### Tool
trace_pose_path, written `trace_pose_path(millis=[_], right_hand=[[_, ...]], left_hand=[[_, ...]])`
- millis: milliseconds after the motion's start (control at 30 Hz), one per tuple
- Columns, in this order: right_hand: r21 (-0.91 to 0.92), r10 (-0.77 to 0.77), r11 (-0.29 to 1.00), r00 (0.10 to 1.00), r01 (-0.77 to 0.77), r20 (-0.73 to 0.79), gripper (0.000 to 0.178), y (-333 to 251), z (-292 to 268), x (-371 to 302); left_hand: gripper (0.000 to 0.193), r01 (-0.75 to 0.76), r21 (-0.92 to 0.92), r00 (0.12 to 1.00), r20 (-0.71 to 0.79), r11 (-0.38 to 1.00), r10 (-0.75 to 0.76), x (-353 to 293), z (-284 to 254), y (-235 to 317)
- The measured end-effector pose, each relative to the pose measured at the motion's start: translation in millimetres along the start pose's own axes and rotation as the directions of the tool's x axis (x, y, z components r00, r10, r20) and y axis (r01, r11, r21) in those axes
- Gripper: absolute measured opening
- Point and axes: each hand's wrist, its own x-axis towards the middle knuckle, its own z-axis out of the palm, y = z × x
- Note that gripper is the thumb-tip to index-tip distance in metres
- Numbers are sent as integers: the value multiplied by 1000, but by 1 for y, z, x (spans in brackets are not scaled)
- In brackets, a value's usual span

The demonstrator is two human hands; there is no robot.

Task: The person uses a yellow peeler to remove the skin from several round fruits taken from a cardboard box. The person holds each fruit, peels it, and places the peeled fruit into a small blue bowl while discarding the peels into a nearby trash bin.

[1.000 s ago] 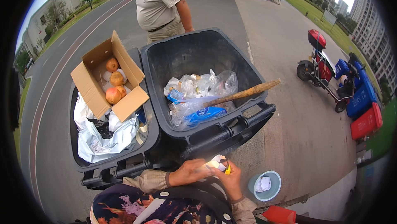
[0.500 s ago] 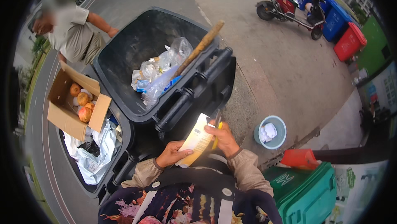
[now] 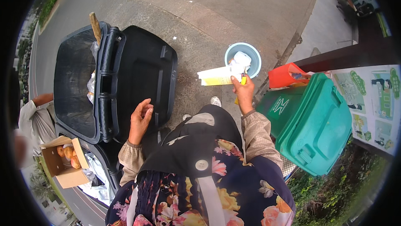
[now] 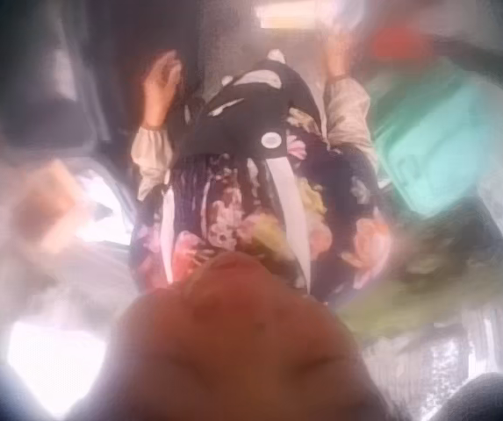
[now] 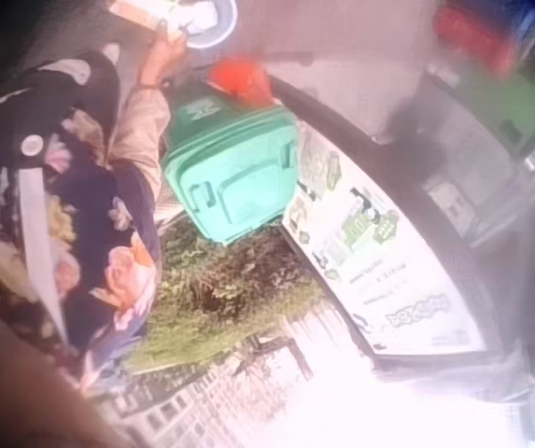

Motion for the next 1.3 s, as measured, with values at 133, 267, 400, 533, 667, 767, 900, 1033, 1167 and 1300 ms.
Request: trace_pose_path(millis=[133, 267, 400, 533, 667, 767, 900, 1033, 1167, 1300], right_hand=[[-297, -235, 940, 951, 169, -201, 17, 48, -67, 70], [-453, -266, 868, 961, 203, -77, 29, 117, -116, 140], [-493, 253, 847, 966, -199, 46, 23, 141, -75, 155], [-424, 531, 825, 769, -374, 355, 11, 163, -14, 130], [-530, 625, 770, 584, -355, 518, 11, 146, 42, 72], [-571, 628, 760, 576, -310, 523, 9, 127, 75, 48], [-511, 502, 839, 629, -186, 594, 8, 82, 121, 16], [-255, 250, 962, 704, -100, 665, 13, 30, 182, -25], [-110, 108, 993, 719, -44, 687, 17, -22, 242, -80], [-56, 36, 998, 693, 7, 720, 17, -48, 279, -135]], left_hand=[[32, 28, 25, 999, 26, 999, -29, -22, 34, 0], [30, -26, 152, 1000, 11, 988, 24, -24, 48, 4], [28, 40, 156, 988, -153, 987, -15, -44, 44, 6], [25, 156, 28, 945, -294, 987, -141, -76, 21, 15], [20, 153, -72, 919, -358, 986, -169, -99, -28, 23], [20, 134, -203, 877, -431, 970, -212, -121, -69, 22], [17, 162, -301, 851, -439, 940, -288, -151, -124, 17], [19, 172, -166, 810, -537, 971, -235, -186, -170, -13], [25, 181, -249, 582, -753, 952, -307, -232, -232, -57], [22, 363, -128, 412, -866, 923, -282, -278, -276, -93]])
